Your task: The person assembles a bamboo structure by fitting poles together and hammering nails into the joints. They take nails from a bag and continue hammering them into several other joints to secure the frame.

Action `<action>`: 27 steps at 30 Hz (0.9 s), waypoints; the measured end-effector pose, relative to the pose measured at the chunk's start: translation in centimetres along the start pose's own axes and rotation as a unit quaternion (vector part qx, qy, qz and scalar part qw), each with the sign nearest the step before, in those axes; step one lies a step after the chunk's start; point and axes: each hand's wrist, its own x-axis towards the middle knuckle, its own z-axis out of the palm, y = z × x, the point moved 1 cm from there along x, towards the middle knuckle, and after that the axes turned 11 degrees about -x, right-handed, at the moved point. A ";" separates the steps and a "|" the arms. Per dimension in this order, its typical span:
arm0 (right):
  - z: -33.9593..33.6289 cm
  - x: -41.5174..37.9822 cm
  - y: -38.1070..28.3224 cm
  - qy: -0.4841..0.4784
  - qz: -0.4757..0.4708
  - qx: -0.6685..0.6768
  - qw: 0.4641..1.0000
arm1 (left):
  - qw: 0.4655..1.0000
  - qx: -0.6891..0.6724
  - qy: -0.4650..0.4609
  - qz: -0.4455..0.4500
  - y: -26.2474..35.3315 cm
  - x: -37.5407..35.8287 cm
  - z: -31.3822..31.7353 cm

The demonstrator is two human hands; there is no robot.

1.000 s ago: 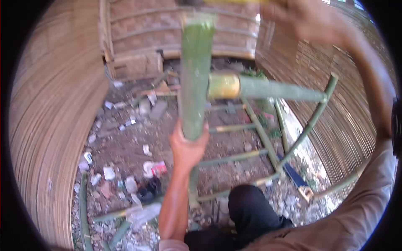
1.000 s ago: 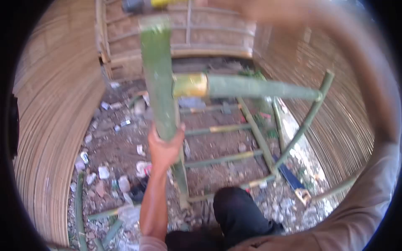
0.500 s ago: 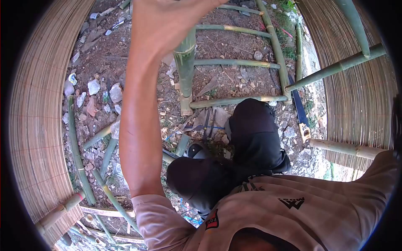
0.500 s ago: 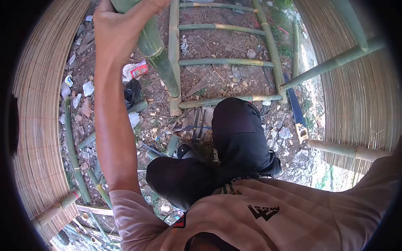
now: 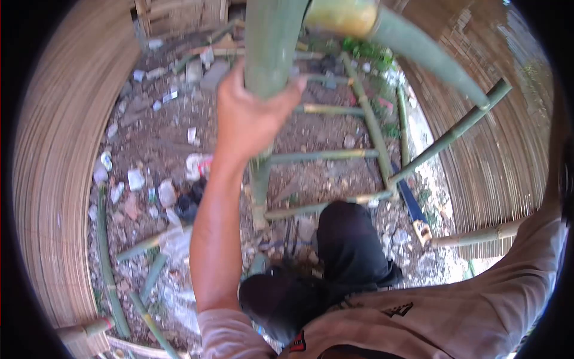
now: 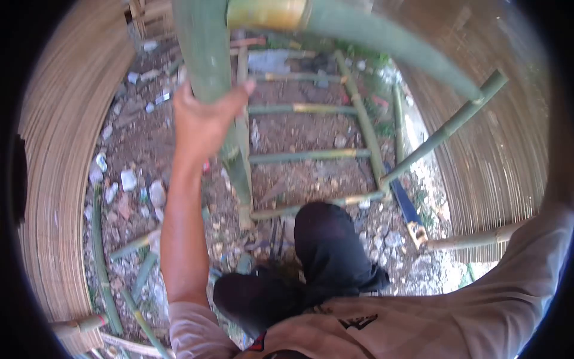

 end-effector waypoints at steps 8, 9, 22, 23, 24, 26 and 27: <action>-7.7 4.3 6.4 0.402 0.310 0.418 0.754 | 0.999 -0.048 -0.014 -0.008 -0.3 -0.2 0.0; -5.9 2.8 4.2 0.361 0.256 0.360 0.821 | 0.998 -0.051 -0.018 -0.011 -0.3 -0.4 0.1; 0.1 -1.0 5.1 0.216 0.047 -0.138 0.966 | 0.997 -0.062 0.002 0.054 -1.0 0.1 0.2; -0.9 -1.2 2.1 0.091 -0.026 -0.212 0.973 | 0.997 -0.055 -0.001 0.054 -0.8 0.5 0.3; -3.7 -1.3 0.3 -0.084 0.084 -0.238 0.964 | 0.999 -0.041 -0.019 -0.006 -0.8 0.3 0.4; -6.3 0.0 2.3 0.033 0.156 -0.059 0.985 | 0.999 -0.030 0.006 -0.043 -0.6 0.6 -0.7; -7.7 0.9 2.8 0.105 0.210 0.088 0.968 | 0.999 -0.046 0.005 -0.015 -0.8 0.5 -0.4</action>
